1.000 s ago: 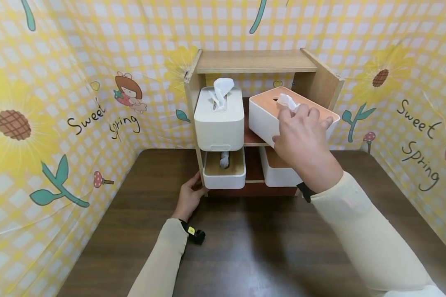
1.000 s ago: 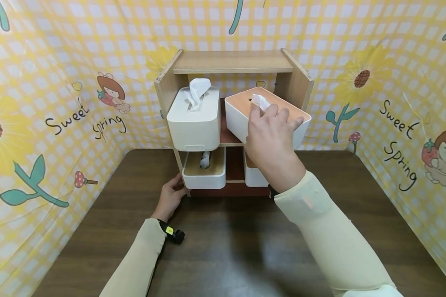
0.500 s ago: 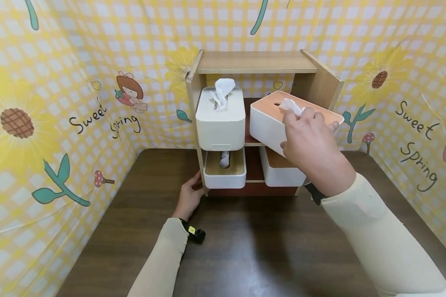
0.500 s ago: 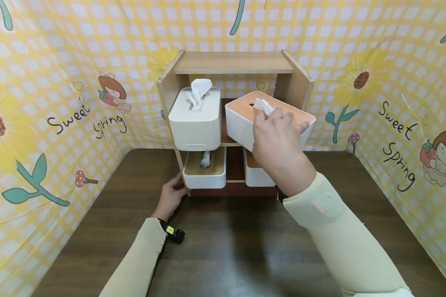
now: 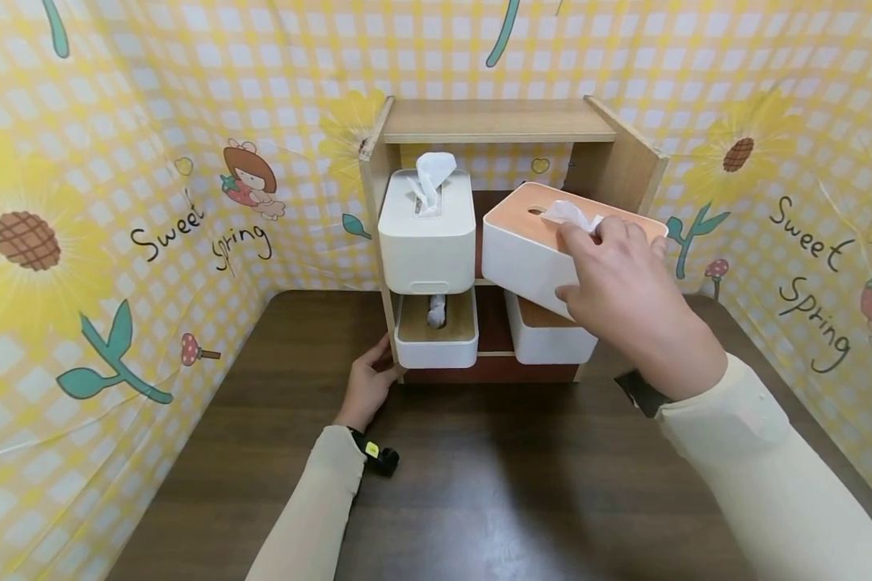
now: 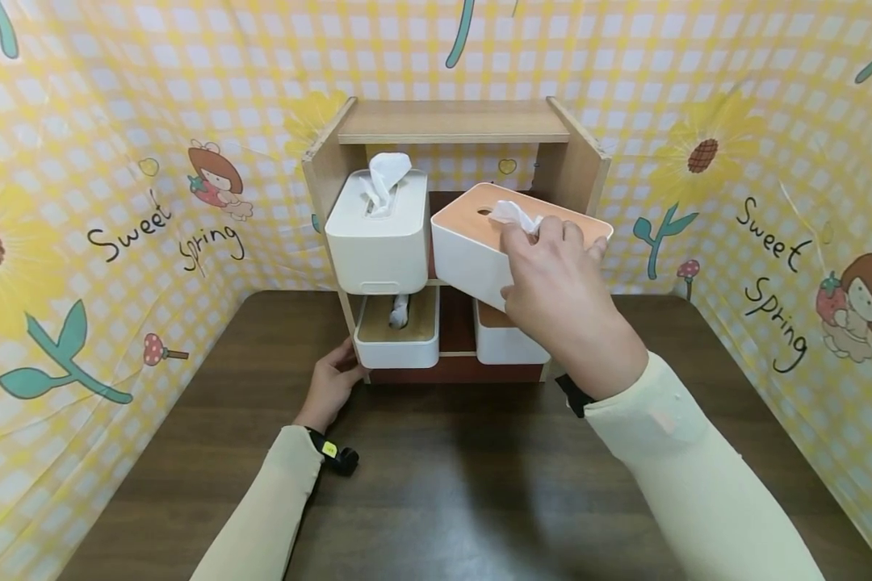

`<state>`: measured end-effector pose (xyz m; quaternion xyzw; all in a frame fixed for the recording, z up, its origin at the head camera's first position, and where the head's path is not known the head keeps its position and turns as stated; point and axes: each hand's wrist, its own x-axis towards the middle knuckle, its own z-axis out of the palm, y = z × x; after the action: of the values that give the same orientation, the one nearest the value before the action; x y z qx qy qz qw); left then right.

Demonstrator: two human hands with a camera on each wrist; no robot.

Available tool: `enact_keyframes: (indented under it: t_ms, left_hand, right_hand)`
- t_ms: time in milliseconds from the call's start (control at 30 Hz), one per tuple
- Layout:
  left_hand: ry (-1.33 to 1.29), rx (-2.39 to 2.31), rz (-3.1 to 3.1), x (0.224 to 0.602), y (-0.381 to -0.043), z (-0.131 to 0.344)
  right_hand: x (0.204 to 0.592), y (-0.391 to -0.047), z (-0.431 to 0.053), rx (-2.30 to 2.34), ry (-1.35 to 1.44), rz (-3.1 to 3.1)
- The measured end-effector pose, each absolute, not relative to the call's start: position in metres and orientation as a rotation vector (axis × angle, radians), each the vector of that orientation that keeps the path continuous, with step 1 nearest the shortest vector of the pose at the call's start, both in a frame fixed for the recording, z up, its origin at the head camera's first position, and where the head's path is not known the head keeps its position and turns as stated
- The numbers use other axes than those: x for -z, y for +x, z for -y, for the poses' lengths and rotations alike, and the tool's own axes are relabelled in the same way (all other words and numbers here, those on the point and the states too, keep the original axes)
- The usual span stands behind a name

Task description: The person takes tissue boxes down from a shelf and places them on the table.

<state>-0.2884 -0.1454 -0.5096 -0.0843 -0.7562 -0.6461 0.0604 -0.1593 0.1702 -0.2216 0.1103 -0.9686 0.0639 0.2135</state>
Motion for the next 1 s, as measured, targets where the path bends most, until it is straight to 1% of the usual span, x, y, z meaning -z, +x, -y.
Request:
enact_keyframes:
  t_ms: [300,633,867,1000]
  left_hand:
    - [-0.314,1.969,2.228,0.509,-0.288,0.146]
    - [-0.301,1.975,2.244,0.513,-0.29,0.147]
    - [-0.314,1.969,2.283,0.48,-0.269,0.143]
    - [-0.307,1.974,2.281,0.48,-0.267,0.143]
  right_hand:
    - [0.222,-0.157,-0.178,-0.156,0.44,2.578]
    - [0.226,-0.157,-0.194,-0.144,0.595,2.501]
    - [0.228,-0.156,-0.203,-0.152,0.688,2.476]
    - [0.23,-0.156,-0.209,-0.169,0.746,2.439]
